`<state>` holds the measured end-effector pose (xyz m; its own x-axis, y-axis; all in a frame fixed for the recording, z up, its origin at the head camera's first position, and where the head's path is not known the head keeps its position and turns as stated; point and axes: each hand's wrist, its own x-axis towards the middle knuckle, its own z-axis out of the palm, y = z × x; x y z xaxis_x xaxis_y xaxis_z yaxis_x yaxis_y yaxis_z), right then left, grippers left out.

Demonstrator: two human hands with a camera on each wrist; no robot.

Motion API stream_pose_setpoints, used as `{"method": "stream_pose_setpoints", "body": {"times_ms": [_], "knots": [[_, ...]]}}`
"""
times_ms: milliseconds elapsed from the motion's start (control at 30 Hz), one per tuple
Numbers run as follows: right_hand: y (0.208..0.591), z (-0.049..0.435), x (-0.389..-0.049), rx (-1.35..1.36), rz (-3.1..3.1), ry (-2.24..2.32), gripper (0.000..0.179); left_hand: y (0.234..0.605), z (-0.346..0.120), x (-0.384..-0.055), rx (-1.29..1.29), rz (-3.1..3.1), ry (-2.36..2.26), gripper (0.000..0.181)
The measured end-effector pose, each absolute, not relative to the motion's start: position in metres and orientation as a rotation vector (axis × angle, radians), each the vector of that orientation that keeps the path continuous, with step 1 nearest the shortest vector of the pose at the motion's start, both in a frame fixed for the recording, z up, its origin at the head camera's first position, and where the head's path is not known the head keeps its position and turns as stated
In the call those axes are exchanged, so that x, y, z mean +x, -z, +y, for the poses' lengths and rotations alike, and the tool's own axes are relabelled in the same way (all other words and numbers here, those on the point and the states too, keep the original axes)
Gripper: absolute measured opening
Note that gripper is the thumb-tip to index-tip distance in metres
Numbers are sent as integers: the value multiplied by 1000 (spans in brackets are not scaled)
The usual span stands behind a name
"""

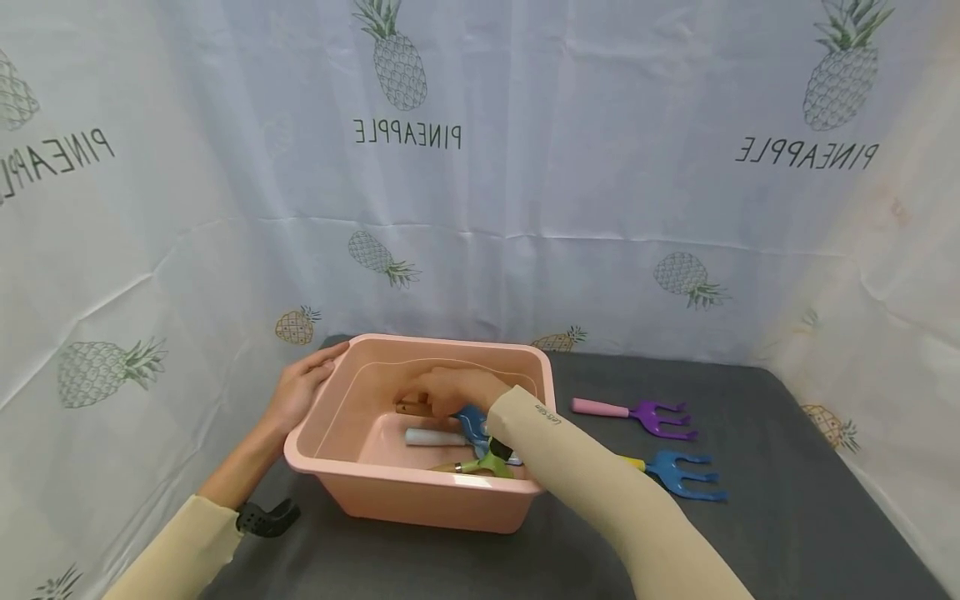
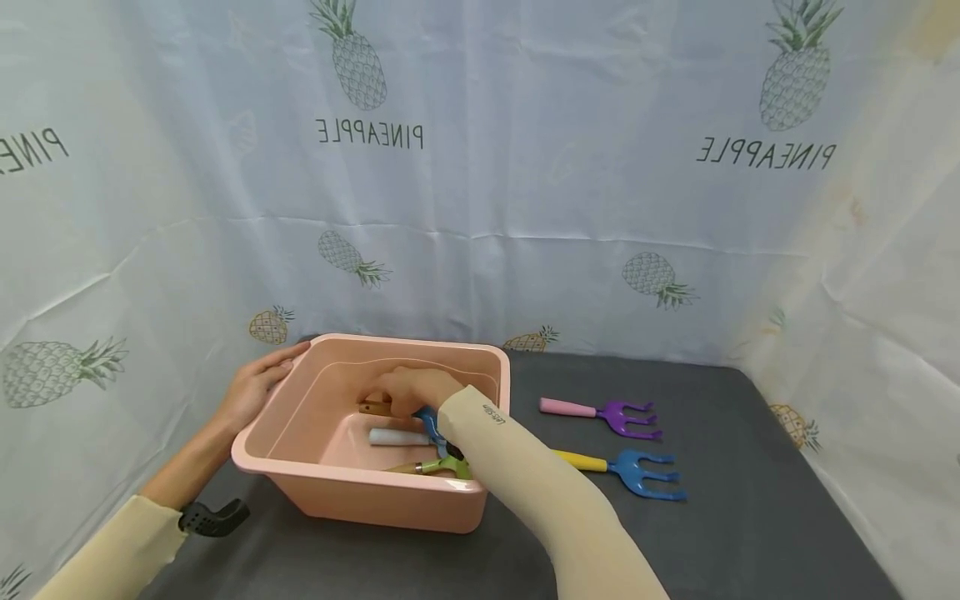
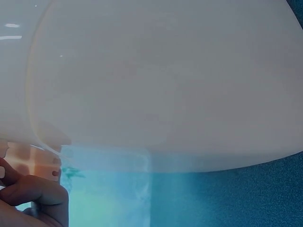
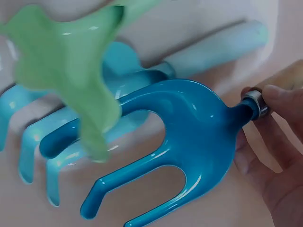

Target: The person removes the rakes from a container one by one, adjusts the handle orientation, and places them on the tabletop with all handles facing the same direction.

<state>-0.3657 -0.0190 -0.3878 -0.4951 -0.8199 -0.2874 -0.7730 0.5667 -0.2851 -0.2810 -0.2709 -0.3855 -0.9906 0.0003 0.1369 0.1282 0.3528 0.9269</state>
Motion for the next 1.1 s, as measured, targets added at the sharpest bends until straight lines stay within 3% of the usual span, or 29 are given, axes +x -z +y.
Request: {"method": "stream_pose_setpoints", "body": {"times_ms": [167,433,900,1100], "knots": [[387,-19,-370,-1350,2403,198,80,387,-272,-282,-118,-2511,1676,45],[382,-19,-367,-1417,2417,153,76,388,-272,-282,-115,-2520,1642,45],[370,-16,-369,-1300,2372,129,92,389,-271,-283,-137,-2495,1690,46],[360,-17,-365,-1256,2344,161,88,389,-271,-283,-142,-2493,1690,46]]}}
